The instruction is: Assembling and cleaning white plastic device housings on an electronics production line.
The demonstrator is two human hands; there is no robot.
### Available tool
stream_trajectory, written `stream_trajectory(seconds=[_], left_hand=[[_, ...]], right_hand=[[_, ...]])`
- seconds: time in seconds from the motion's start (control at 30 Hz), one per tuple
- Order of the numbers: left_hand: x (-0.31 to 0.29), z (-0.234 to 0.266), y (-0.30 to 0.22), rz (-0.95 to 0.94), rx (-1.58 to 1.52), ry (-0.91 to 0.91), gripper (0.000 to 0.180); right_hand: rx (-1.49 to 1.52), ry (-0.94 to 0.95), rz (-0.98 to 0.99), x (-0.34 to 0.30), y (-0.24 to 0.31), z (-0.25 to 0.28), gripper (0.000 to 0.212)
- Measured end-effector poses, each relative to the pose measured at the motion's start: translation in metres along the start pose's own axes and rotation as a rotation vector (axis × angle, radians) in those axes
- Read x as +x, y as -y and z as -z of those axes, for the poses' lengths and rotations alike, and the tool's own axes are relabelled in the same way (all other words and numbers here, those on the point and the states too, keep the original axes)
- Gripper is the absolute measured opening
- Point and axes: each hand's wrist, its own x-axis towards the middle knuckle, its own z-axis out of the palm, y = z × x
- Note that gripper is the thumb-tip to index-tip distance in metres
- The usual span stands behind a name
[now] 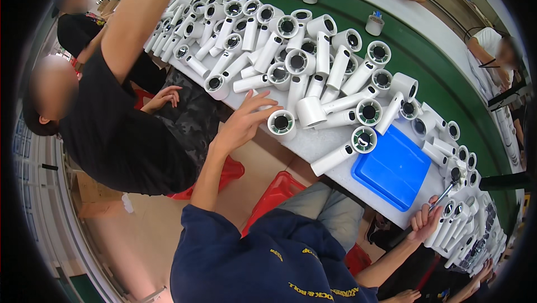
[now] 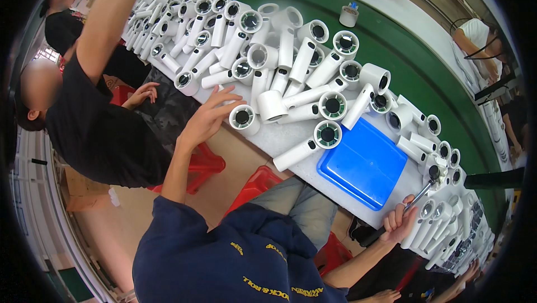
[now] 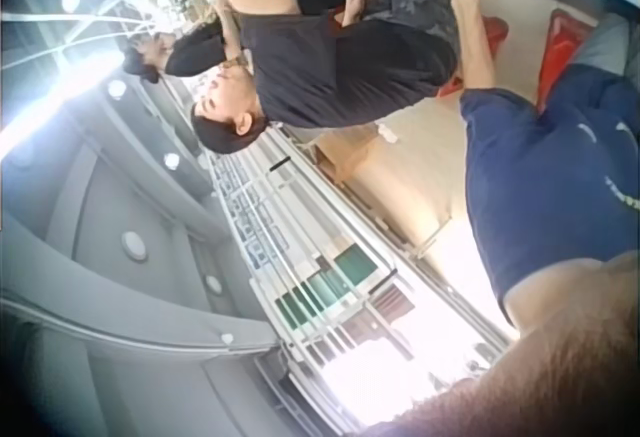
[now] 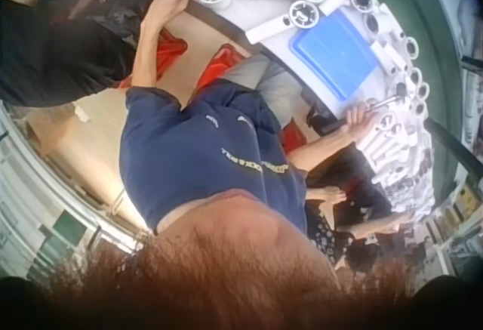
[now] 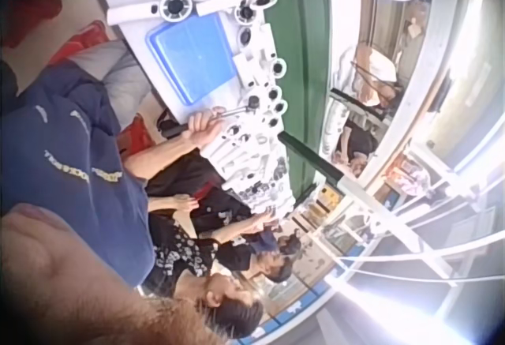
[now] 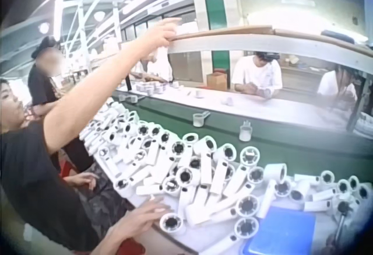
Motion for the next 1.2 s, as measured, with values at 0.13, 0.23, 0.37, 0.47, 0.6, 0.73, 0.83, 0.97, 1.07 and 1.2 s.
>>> stream_trajectory(seconds=[0.13, 0.23, 0.37, 0.47, 0.6, 0.73, 0.83, 0.97, 1.07, 1.2], left_hand=[[0.0, -0.002, -0.001, -0.001, 0.02, 0.022, 0.058], [-0.008, -0.009, -0.008, 0.04, 0.093, -0.072, 0.06], [-0.019, -0.005, -0.023, 0.166, 0.106, -0.135, 0.059], [-0.018, 0.007, -0.044, 0.243, 0.052, -0.224, 0.053], [-0.003, 0.002, -0.08, 0.214, -0.062, -0.246, 0.06], [0.016, -0.036, -0.089, 0.219, 0.174, -0.22, 0.089], [0.022, -0.058, -0.089, 0.359, 0.306, -0.203, 0.103], [0.021, -0.069, -0.085, 0.357, 0.262, -0.299, 0.096], [0.024, -0.072, -0.085, 0.311, 0.165, -0.39, 0.088], [0.032, -0.079, -0.087, 0.296, 0.191, -0.524, 0.071]], right_hand=[[0.02, -0.081, 0.018, -0.001, -0.001, 0.001, 0.033], [0.019, -0.054, 0.014, 0.001, -0.001, 0.0, 0.033], [0.029, -0.056, 0.017, 0.001, -0.002, 0.001, 0.033], [0.011, -0.069, 0.02, 0.0, -0.002, 0.0, 0.034], [-0.029, -0.066, 0.026, 0.0, -0.001, 0.001, 0.034], [0.012, -0.068, 0.022, 0.0, -0.003, -0.004, 0.034], [-0.003, -0.031, 0.039, 0.0, -0.003, -0.003, 0.034], [0.034, -0.042, 0.024, 0.0, -0.003, -0.004, 0.031], [0.042, -0.038, 0.019, 0.001, -0.004, -0.003, 0.03], [0.015, -0.058, 0.006, -0.001, -0.002, -0.005, 0.029]])
